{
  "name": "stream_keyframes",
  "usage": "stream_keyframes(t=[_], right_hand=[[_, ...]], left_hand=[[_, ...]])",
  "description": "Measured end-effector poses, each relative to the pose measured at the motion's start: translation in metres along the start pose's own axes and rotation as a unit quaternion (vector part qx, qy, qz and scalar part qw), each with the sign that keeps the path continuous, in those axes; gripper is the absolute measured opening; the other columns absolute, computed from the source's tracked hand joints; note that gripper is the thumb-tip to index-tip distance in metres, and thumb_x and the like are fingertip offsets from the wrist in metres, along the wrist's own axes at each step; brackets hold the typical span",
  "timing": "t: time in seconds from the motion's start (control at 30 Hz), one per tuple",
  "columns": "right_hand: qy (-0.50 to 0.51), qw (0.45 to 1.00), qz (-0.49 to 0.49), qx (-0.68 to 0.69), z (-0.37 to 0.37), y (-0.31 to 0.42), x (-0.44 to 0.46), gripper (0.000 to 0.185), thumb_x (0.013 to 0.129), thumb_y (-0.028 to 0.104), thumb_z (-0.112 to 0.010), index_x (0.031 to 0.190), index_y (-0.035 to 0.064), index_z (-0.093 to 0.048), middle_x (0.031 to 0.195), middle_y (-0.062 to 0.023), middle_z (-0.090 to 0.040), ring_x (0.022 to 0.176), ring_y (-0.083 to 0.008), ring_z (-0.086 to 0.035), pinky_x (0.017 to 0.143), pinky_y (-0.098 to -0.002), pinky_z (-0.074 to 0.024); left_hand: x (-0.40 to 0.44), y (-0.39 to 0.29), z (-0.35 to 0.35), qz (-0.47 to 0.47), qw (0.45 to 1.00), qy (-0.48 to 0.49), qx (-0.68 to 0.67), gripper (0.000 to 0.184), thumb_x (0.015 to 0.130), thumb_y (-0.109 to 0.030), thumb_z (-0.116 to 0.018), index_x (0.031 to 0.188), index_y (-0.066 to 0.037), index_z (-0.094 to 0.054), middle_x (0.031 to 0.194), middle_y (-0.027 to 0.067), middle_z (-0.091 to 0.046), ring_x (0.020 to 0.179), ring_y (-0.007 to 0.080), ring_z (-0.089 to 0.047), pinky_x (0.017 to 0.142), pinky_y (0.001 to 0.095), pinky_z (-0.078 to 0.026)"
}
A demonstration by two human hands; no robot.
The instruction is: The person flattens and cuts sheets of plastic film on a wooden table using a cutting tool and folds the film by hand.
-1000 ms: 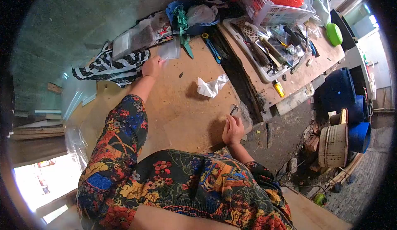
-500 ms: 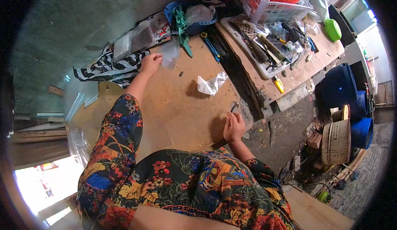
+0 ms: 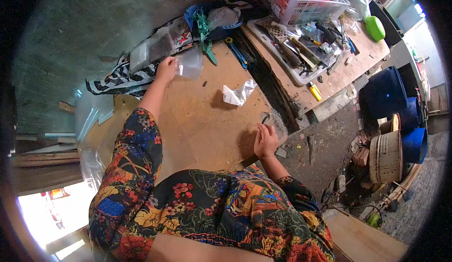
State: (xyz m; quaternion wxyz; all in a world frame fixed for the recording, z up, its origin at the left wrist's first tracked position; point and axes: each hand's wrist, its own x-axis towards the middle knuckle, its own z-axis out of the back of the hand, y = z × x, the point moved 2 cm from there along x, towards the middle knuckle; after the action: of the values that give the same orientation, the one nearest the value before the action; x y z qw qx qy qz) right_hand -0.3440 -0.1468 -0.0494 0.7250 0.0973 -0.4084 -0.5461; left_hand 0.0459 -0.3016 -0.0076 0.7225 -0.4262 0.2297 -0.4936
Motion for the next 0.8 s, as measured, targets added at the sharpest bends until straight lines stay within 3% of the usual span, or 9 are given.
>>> stream_keyframes(t=[0.13, 0.23, 0.27, 0.47, 0.53, 0.6, 0.67, 0.77, 0.8], right_hand=[[-0.012, 1.0, 0.002, 0.006, 0.001, 0.001, 0.0, 0.018, 0.077, 0.003, -0.054, 0.094, 0.009, -0.057, 0.083, -0.0107, -0.054, 0.072, -0.0296, -0.054, 0.062, -0.0367, -0.0436], [-0.018, 1.0, -0.014, 0.016, 0.001, 0.002, -0.001, 0.02, 0.077, 0.003, -0.055, 0.096, 0.0084, -0.056, 0.084, -0.0114, -0.054, 0.073, -0.0305, -0.054, 0.062, -0.0359, -0.0444], [-0.02, 1.0, -0.014, 0.016, 0.002, 0.003, 0.0, 0.02, 0.077, 0.003, -0.055, 0.096, 0.0084, -0.056, 0.084, -0.0114, -0.054, 0.073, -0.0305, -0.054, 0.062, -0.0359, -0.0444], [-0.044, 0.997, -0.018, 0.061, 0.0, 0.01, 0.003, 0.018, 0.077, -0.002, -0.055, 0.094, 0.0048, -0.056, 0.084, -0.0129, -0.055, 0.075, -0.0301, -0.055, 0.065, -0.0337, -0.0448], [-0.092, 0.982, 0.031, 0.161, -0.005, 0.042, 0.021, 0.021, 0.077, -0.007, -0.053, 0.096, 0.0015, -0.053, 0.088, -0.012, -0.054, 0.079, -0.0257, -0.056, 0.07, -0.0318, -0.045], [-0.041, 0.907, -0.04, 0.417, -0.021, 0.082, 0.049, 0.024, 0.079, -0.009, -0.05, 0.101, -0.0008, -0.049, 0.093, -0.0111, -0.051, 0.085, -0.0212, -0.055, 0.077, -0.0294, -0.0446], [0.041, 0.85, -0.052, 0.523, -0.035, 0.127, 0.086, 0.024, 0.083, -0.008, -0.046, 0.105, -0.0016, -0.045, 0.095, -0.0093, -0.049, 0.088, -0.0174, -0.055, 0.081, -0.0262, -0.0437], [0.079, 0.819, -0.114, 0.557, -0.095, 0.175, 0.119, 0.022, 0.084, -0.002, -0.049, 0.105, 0.0005, -0.048, 0.09, -0.0055, -0.054, 0.081, -0.0122, -0.055, 0.073, -0.0227, -0.0439], [0.078, 0.812, -0.105, 0.568, -0.119, 0.182, 0.125, 0.022, 0.085, 0.0, -0.049, 0.107, 0.0004, -0.048, 0.089, -0.0056, -0.056, 0.08, -0.0125, -0.056, 0.072, -0.0229, -0.0442]], left_hand=[[-0.008, 0.006, 0.009, -0.052, 0.986, 0.077, 0.137, 0.017, 0.067, -0.018, -0.065, 0.078, -0.007, -0.057, 0.068, 0.008, -0.06, 0.065, 0.0217, -0.06, 0.06, 0.0318, -0.046], [-0.031, 0.006, 0.001, -0.05, 0.982, 0.007, 0.18, 0.019, 0.067, -0.02, -0.067, 0.076, -0.006, -0.057, 0.069, 0.0079, -0.061, 0.066, 0.021, -0.06, 0.06, 0.031, -0.046], [-0.034, 0.016, -0.005, -0.045, 0.99, -0.01, 0.132, 0.021, 0.069, -0.021, -0.068, 0.075, -0.005, -0.056, 0.068, 0.0051, -0.06, 0.061, 0.0145, -0.057, 0.058, 0.0277, -0.046], [-0.052, 0.031, -0.028, 0.086, 0.995, 0.033, -0.044, 0.02, 0.074, -0.023, -0.064, 0.08, -0.005, -0.058, 0.071, 0.0048, -0.061, 0.065, 0.0143, -0.059, 0.061, 0.0283, -0.047], [-0.059, 0.042, -0.036, 0.091, 0.994, 0.016, -0.049, 0.019, 0.076, -0.024, -0.063, 0.079, -0.005, -0.058, 0.07, 0.0041, -0.061, 0.064, 0.0137, -0.058, 0.06, 0.0277, -0.046], [-0.062, 0.05, -0.04, 0.094, 0.994, 0.013, -0.055, 0.02, 0.076, -0.024, -0.063, 0.08, -0.005, -0.058, 0.07, 0.0046, -0.061, 0.065, 0.0142, -0.058, 0.06, 0.0283, -0.046], [-0.064, 0.051, -0.04, 0.095, 0.994, 0.002, -0.061, 0.022, 0.075, -0.025, -0.063, 0.08, -0.005, -0.058, 0.07, 0.005, -0.061, 0.065, 0.0148, -0.058, 0.06, 0.029, -0.046], [-0.06, 0.066, -0.048, 0.05, 0.998, -0.03, -0.016, 0.023, 0.075, -0.028, -0.062, 0.08, -0.005, -0.058, 0.07, 0.0059, -0.061, 0.065, 0.017, -0.058, 0.061, 0.031, -0.046], [-0.043, 0.101, -0.066, 0.046, 0.988, -0.021, -0.148, 0.025, 0.075, -0.029, -0.061, 0.081, -0.005, -0.058, 0.071, 0.0064, -0.061, 0.066, 0.0179, -0.059, 0.062, 0.0314, -0.046]])
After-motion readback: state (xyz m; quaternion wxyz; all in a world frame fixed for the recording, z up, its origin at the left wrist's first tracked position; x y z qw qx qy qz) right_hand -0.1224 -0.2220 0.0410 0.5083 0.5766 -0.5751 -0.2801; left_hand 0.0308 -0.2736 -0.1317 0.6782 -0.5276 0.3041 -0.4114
